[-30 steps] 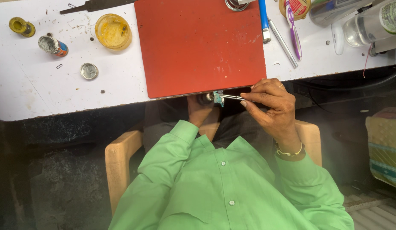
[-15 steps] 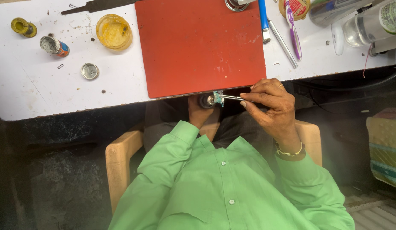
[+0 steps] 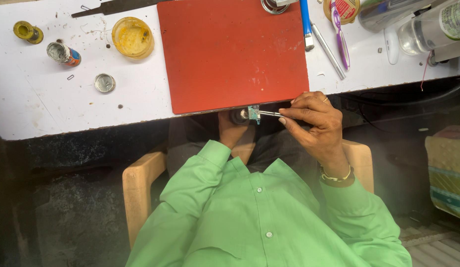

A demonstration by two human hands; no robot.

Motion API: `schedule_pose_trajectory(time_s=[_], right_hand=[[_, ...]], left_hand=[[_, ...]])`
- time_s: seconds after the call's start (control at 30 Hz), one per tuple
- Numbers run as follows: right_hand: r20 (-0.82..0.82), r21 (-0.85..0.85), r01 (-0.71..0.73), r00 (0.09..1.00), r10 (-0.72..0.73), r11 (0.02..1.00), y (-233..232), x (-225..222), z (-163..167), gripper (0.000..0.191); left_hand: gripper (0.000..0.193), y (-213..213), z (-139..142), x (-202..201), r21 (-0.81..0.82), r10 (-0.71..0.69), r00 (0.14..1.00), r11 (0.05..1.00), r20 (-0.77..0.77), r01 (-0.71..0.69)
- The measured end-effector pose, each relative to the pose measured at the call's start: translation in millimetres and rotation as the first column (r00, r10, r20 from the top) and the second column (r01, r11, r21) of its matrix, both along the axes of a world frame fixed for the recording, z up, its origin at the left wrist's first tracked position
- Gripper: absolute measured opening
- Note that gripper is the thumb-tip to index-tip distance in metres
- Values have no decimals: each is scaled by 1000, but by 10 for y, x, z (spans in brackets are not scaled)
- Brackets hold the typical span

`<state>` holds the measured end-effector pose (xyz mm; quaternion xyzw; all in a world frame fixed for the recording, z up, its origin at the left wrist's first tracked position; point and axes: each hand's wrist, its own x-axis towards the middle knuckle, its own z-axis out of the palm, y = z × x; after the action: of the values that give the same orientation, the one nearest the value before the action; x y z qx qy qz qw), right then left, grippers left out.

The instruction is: The person solders a small electronic component held by tweezers, repeatedly dipping the soldering iron into a flux container and applying solder to the component. The person then uses a toothbrush to clean the component and places it on the red mat.

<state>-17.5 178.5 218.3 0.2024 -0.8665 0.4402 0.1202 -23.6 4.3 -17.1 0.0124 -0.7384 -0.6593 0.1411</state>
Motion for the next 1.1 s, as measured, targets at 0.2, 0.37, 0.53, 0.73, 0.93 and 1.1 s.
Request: schedule_pose_trajectory(time_s=[0.2, 0.37, 0.53, 0.73, 0.93, 1.1], right_hand=[[-6, 5, -9, 1000, 9, 1000, 6, -1, -2, 22], [-15, 10, -17, 1000, 17, 1000, 4, 5, -13, 20], [-22, 16, -33, 999, 33, 999, 10, 9, -29, 19], [-7, 26, -36, 999, 36, 999, 26, 8, -49, 19], [-20, 69, -57, 998, 58, 996, 55, 9, -32, 20], [-32, 88, -48, 998, 51, 995, 46, 5, -30, 21]], left_hand=[[44, -5, -6, -19, -58, 23, 999, 998, 36, -21], [45, -7, -9, -25, 14, 2, 999, 1000, 34, -2], [43, -3, -10, -24, 24, 0, 1000, 1000, -3, 1], [36, -20, 37, -12, 61, -33, 999, 998, -14, 33], [36, -15, 60, -7, 40, -18, 1000, 999, -13, 18], [34, -18, 43, -18, 66, -32, 999, 997, -14, 33]])
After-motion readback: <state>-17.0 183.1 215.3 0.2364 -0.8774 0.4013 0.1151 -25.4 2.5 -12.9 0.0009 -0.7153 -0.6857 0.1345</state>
